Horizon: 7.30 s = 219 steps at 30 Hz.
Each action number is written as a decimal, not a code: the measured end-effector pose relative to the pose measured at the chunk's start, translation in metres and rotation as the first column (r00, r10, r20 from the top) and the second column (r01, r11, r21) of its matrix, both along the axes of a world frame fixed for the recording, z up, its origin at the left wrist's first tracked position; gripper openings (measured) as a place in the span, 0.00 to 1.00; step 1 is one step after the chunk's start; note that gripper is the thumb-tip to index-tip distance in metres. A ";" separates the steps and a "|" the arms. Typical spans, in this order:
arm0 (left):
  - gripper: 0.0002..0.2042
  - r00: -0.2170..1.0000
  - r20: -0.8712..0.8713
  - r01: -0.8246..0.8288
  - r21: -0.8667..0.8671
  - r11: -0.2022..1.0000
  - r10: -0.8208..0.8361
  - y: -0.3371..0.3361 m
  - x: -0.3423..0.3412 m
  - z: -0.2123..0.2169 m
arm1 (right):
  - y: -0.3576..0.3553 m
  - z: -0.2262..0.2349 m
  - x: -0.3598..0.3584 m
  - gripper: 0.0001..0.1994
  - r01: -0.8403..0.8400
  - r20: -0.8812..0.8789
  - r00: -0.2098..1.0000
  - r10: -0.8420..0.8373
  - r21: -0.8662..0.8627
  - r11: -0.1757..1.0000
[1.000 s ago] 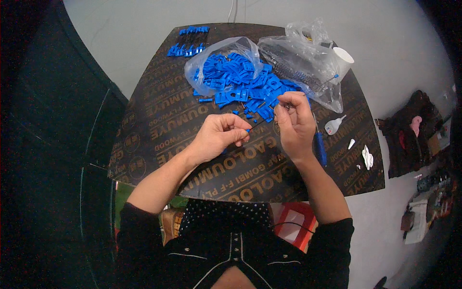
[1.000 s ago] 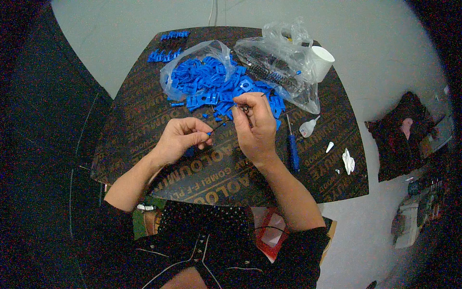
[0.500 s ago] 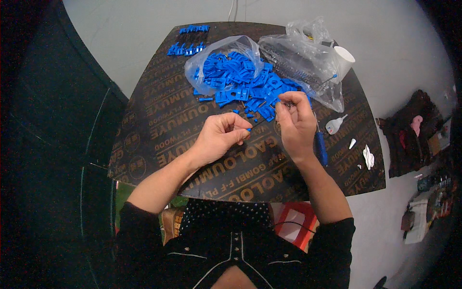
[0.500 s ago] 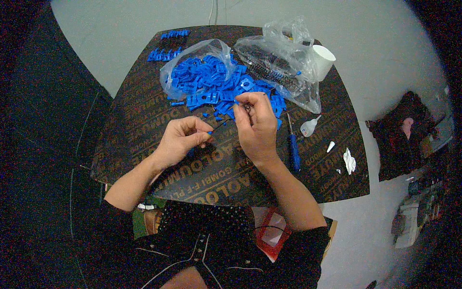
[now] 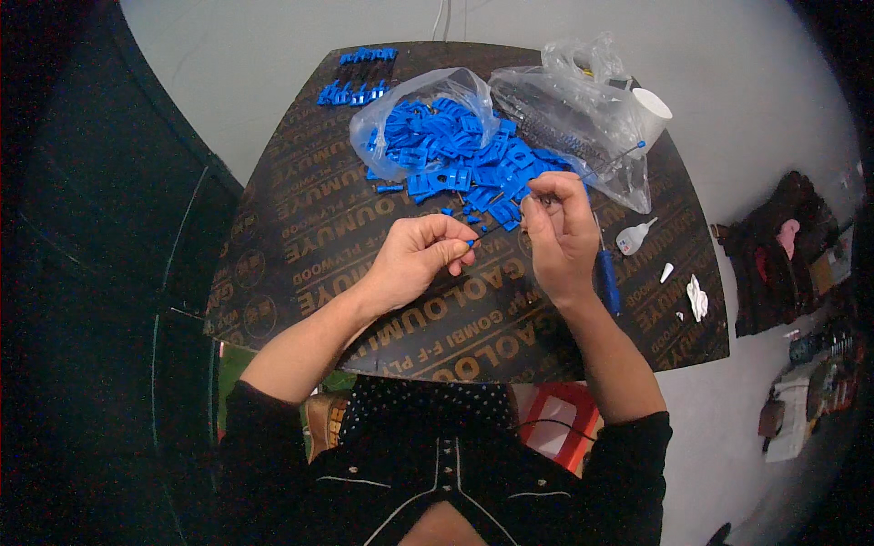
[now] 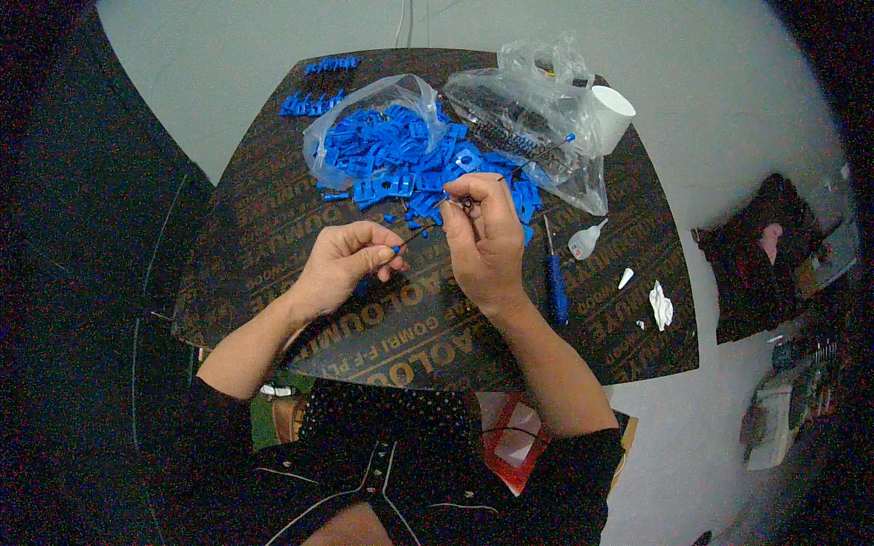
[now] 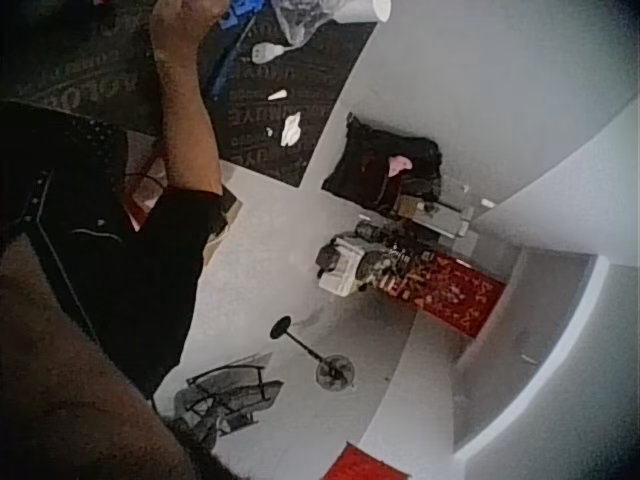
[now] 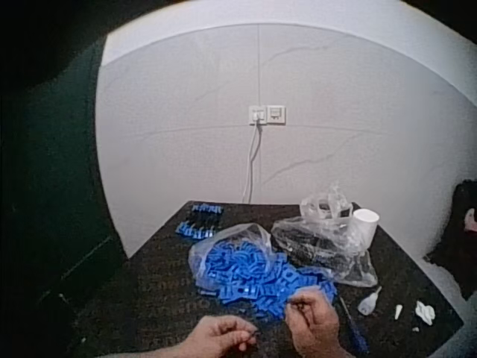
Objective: Apply glue to small blue plastic components and attach them to wires.
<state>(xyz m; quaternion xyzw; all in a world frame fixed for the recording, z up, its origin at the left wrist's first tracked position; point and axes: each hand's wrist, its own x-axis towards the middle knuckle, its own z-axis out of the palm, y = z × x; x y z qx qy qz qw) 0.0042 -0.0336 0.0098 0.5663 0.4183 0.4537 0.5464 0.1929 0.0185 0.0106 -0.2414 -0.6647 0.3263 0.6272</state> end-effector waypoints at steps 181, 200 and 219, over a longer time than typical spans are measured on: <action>0.08 0.641 -0.580 -0.090 0.594 0.800 0.503 -0.068 0.006 -0.014 | -0.037 0.079 0.043 0.09 0.032 0.580 0.785 -0.218 0.314 0.949; 0.07 0.923 -0.140 -0.302 0.313 0.901 0.358 -0.070 0.019 0.005 | -0.168 0.166 0.039 0.10 0.041 0.315 0.914 -0.254 0.554 0.832; 0.09 0.995 -0.040 -0.082 0.185 0.979 0.090 -0.084 0.027 0.012 | -0.092 0.025 0.026 0.11 -0.145 0.595 0.803 0.031 0.145 0.979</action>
